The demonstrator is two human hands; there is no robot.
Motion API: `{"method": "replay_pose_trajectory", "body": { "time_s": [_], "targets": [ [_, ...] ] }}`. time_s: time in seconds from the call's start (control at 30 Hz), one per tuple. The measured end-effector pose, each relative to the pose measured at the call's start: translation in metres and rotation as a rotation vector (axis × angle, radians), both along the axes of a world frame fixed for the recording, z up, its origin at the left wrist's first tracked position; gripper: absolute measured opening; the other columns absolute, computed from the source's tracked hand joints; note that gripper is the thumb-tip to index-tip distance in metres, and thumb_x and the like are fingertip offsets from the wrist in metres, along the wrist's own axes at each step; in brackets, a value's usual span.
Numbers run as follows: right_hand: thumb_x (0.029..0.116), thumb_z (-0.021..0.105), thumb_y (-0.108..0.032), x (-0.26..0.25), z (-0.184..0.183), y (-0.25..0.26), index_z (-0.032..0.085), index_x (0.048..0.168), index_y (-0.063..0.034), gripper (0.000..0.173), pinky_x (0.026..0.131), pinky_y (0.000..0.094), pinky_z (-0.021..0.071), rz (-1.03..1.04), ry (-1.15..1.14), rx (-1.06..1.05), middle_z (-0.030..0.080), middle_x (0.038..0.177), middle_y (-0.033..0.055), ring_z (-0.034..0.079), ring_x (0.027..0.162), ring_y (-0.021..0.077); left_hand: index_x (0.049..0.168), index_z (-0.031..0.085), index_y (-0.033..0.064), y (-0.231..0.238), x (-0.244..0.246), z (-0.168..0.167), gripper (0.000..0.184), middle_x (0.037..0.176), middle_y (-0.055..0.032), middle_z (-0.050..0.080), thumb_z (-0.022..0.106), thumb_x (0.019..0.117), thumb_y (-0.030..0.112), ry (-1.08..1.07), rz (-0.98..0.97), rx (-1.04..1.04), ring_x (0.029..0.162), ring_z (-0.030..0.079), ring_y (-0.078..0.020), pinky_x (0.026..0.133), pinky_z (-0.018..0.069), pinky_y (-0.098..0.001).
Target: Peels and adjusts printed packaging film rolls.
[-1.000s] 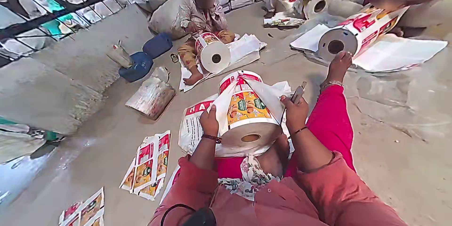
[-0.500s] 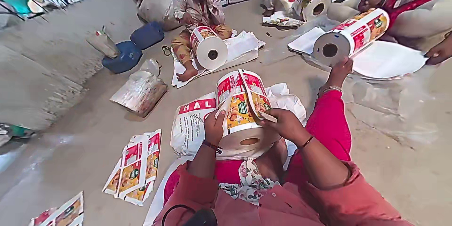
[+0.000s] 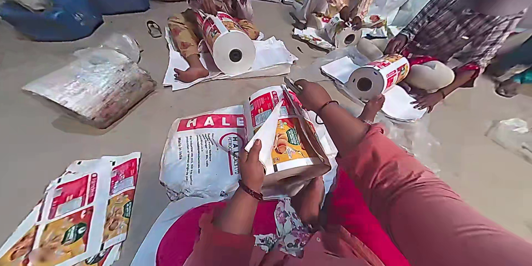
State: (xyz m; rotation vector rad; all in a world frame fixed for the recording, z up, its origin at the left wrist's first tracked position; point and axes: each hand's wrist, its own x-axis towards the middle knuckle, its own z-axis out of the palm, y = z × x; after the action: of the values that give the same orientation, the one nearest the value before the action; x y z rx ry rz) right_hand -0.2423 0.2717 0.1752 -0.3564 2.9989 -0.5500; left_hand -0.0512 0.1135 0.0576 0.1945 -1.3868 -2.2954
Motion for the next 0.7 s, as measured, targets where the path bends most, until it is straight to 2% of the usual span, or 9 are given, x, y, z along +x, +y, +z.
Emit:
{"method": "replay_pose_trajectory", "body": {
  "time_s": [0.07,0.2,0.3,0.4,0.6,0.67,0.7],
  "targets": [
    [0.0999,0.055,-0.017,-0.008,-0.001,-0.011,0.061,0.138,-0.0088,0.039,0.088,0.0652,0.0521,0.032,0.017,0.054,0.070,0.114,0.0242,0.069,0.104,0.0429,0.123,0.058,-0.0096,-0.002,0.001,0.000,0.031,0.106,-0.0140,0.073,0.041,0.1078,0.011,-0.004,-0.006,0.030,0.099,0.073,-0.0174,0.093,0.0611,-0.0372],
    [0.0977,0.057,-0.015,-0.010,-0.003,-0.027,0.066,0.129,-0.0061,0.034,0.088,0.0666,0.0515,0.064,0.035,0.116,0.070,0.112,0.0245,0.068,0.105,0.0432,0.124,0.057,-0.0098,-0.006,0.003,-0.004,0.030,0.107,-0.0130,0.072,0.043,0.1061,0.011,0.012,-0.012,-0.007,0.101,0.072,-0.0148,0.095,0.0602,-0.0351],
    [0.0971,0.056,-0.014,-0.004,-0.002,-0.036,0.067,0.126,-0.0052,0.032,0.087,0.0660,0.0518,0.073,0.046,0.157,0.070,0.111,0.0241,0.068,0.105,0.0427,0.121,0.060,-0.0092,-0.008,0.004,-0.004,0.030,0.106,-0.0121,0.073,0.044,0.1059,0.011,0.005,-0.007,-0.028,0.100,0.072,-0.0134,0.095,0.0599,-0.0336],
    [0.0949,0.058,-0.012,0.000,0.003,-0.043,0.068,0.117,-0.0012,0.027,0.085,0.0685,0.0510,0.088,0.055,0.246,0.070,0.108,0.0258,0.067,0.107,0.0453,0.116,0.063,-0.0076,-0.007,0.004,-0.005,0.028,0.102,-0.0107,0.073,0.045,0.1055,0.012,0.009,-0.001,-0.044,0.098,0.072,-0.0124,0.094,0.0598,-0.0330],
    [0.0958,0.060,-0.013,0.009,0.029,-0.056,0.069,0.105,0.0051,0.022,0.088,0.0688,0.0490,0.163,0.002,0.413,0.068,0.111,0.0283,0.065,0.110,0.0464,0.118,0.064,-0.0055,-0.004,0.002,-0.005,0.030,0.103,-0.0095,0.073,0.045,0.1065,0.016,-0.010,0.012,-0.040,0.099,0.071,-0.0116,0.094,0.0590,-0.0334],
    [0.0996,0.056,-0.015,0.017,0.038,-0.053,0.067,0.100,0.0063,0.024,0.083,0.0677,0.0498,0.180,-0.042,0.466,0.067,0.104,0.0288,0.066,0.101,0.0464,0.120,0.064,-0.0043,-0.004,0.003,-0.006,0.031,0.107,-0.0096,0.072,0.045,0.1069,0.018,-0.008,0.008,-0.067,0.103,0.070,-0.0111,0.097,0.0572,-0.0334],
    [0.1010,0.054,-0.017,0.017,0.039,-0.050,0.067,0.097,0.0049,0.026,0.077,0.0651,0.0514,0.175,-0.057,0.463,0.067,0.096,0.0266,0.068,0.090,0.0435,0.120,0.064,-0.0039,-0.005,0.002,-0.006,0.031,0.108,-0.0097,0.072,0.045,0.1071,0.018,-0.004,0.012,-0.076,0.104,0.070,-0.0110,0.098,0.0569,-0.0334]
  ]
}}
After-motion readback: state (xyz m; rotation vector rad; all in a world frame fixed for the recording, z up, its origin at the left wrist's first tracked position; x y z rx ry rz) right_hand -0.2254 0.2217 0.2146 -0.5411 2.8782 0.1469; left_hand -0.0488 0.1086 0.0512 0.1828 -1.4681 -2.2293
